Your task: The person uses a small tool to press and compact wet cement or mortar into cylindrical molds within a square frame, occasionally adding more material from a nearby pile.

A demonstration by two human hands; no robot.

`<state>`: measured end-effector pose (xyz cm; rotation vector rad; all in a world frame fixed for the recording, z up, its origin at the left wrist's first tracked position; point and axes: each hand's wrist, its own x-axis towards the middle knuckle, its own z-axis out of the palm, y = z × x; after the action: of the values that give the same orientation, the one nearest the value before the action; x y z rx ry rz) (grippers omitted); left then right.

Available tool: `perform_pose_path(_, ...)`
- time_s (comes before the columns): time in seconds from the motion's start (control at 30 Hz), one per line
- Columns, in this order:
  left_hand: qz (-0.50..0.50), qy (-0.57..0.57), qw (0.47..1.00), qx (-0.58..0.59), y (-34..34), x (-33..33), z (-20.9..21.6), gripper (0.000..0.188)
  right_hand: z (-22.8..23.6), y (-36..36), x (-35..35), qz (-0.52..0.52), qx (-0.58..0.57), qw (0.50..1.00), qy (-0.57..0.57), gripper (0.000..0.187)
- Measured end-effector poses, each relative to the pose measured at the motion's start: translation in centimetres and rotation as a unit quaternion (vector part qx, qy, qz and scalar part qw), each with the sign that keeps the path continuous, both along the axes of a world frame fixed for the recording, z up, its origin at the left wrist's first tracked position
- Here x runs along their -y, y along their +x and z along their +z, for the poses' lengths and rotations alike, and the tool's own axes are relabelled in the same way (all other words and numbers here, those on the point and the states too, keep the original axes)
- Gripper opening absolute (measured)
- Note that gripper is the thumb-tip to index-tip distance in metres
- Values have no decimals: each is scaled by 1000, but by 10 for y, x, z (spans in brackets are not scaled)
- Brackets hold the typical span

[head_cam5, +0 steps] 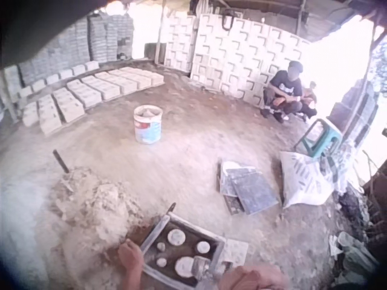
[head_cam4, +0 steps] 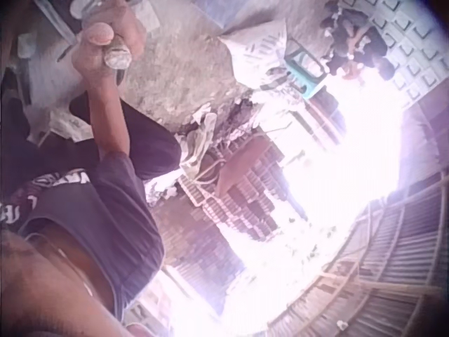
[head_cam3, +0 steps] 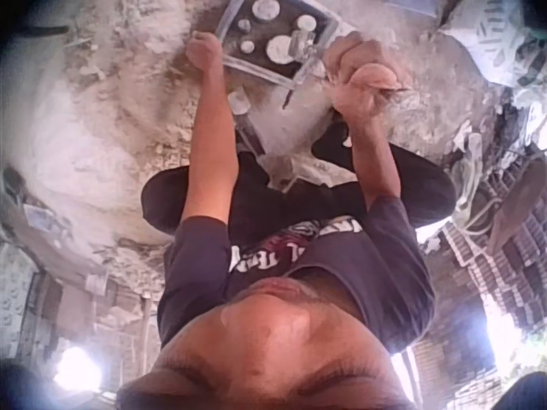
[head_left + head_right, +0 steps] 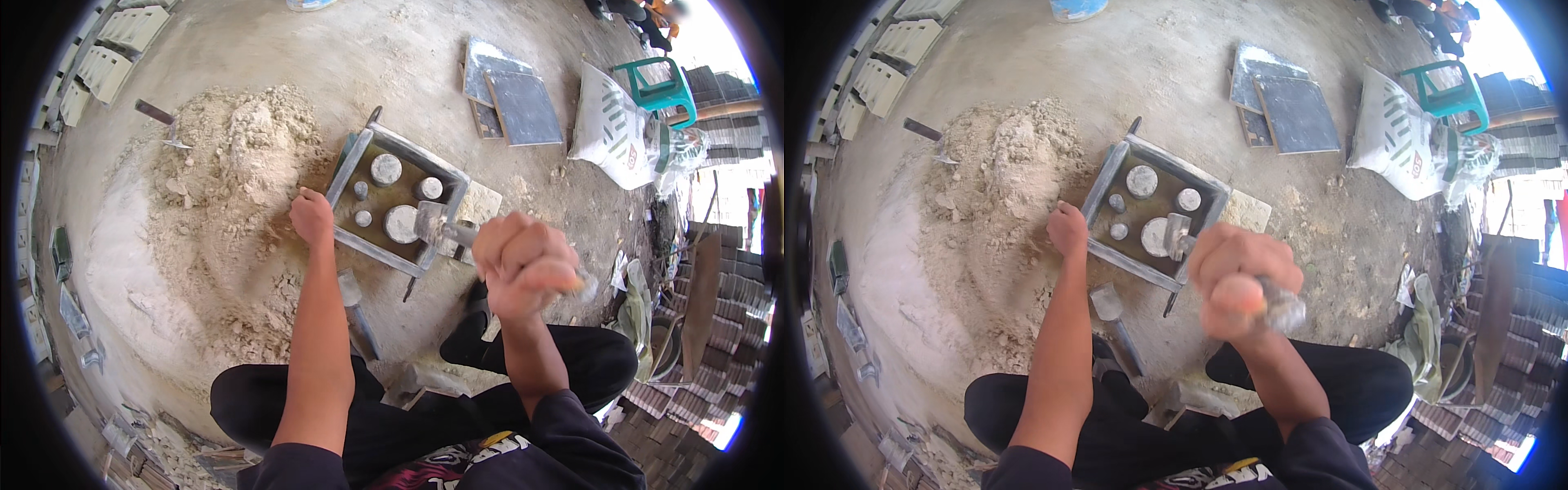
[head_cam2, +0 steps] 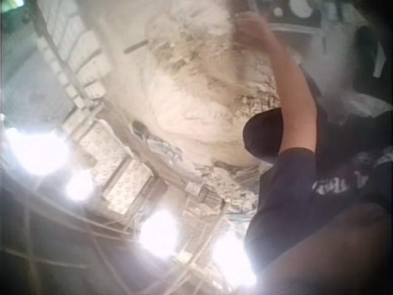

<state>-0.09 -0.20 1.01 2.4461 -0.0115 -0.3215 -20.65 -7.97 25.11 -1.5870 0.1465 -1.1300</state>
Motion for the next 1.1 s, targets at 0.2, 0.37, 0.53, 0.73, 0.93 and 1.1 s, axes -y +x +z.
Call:
perform_pose_path(0.2,4,0,1000,-24,0,3,6,55,-45,-15,2,-144,-23,983,116,50)
perform_pose_path(0.37,13,5,1000,-8,1,2,1,54,-76,-17,-5,-153,-77,976,134,48)
perform_pose_path(0.53,3,7,1000,4,2,1,-4,55,-125,-22,-20,-177,-182,966,48,44)
perform_pose_path(0.73,-2,10,1000,26,0,3,-2,54,-121,-20,-33,-208,-187,954,107,45)
perform_pose_path(0.93,2,13,1000,28,7,0,-9,54,-104,-11,-28,-188,-243,938,160,47)
perform_pose_path(1.1,1,12,1000,12,3,0,-10,54,-116,-19,-39,-149,-351,918,112,50)
